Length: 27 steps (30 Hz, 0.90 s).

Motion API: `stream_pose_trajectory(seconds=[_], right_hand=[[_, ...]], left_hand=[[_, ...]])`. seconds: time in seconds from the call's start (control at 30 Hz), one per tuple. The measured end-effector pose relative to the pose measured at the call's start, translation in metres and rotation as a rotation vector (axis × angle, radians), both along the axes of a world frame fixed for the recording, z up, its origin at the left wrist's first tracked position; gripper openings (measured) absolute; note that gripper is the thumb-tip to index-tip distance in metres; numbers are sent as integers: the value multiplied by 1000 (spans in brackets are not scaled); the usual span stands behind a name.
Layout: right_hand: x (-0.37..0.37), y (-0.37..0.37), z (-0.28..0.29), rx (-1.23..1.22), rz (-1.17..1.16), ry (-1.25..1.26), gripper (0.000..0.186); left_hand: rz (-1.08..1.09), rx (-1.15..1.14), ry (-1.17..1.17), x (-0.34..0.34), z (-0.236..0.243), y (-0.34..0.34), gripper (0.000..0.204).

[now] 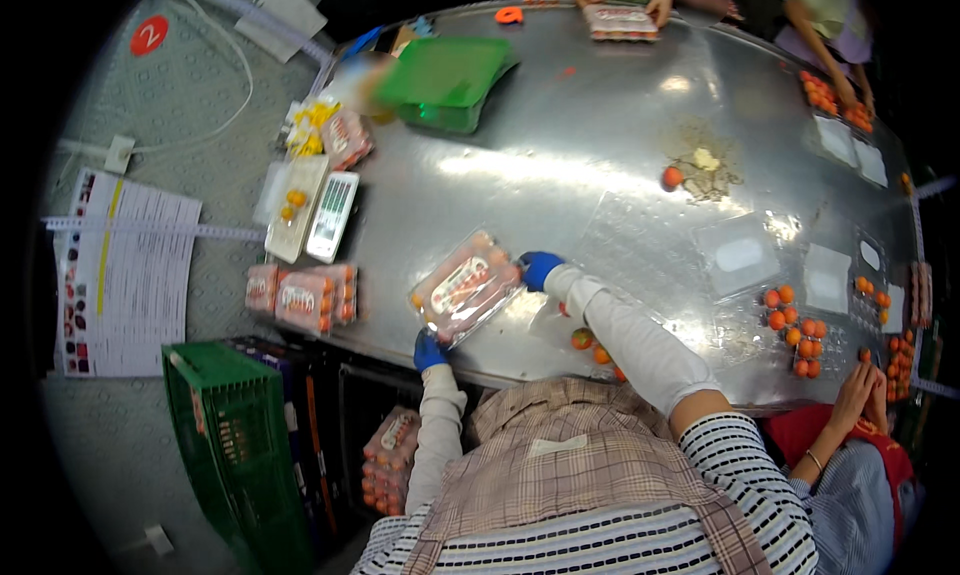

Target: The person picks small orange fruits from a metal table and places them into clear plastic trays. The person arranges the fruits in rows within the trays and then moves the filled trays to a green crate. Other workers are visible in the background performing similar tasks.

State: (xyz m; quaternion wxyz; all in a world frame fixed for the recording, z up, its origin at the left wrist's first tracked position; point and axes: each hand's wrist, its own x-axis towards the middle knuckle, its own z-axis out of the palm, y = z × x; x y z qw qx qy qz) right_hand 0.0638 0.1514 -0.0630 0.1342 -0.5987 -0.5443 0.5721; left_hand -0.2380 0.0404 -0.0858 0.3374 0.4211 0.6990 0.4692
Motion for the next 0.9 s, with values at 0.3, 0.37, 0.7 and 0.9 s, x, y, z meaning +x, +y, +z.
stream_pose_trajectory(seconds=[0.3, 0.37, 0.7, 0.9], right_hand=[[-1, 14, -72, 36, -254, 216, 28], [-5, 14, -68, -143, -445, 389, 24], [-45, -28, -21, -442, -681, 619, 25], [-52, -27, -50, -510, -743, 720, 26]], left_hand=[[81, -221, -566, -7, -2, 1, 52], [139, -305, -677, -5, -3, 6, 52], [271, -124, -461, 22, 1, 1, 57], [406, -230, -1180, 49, 5, -10, 29]])
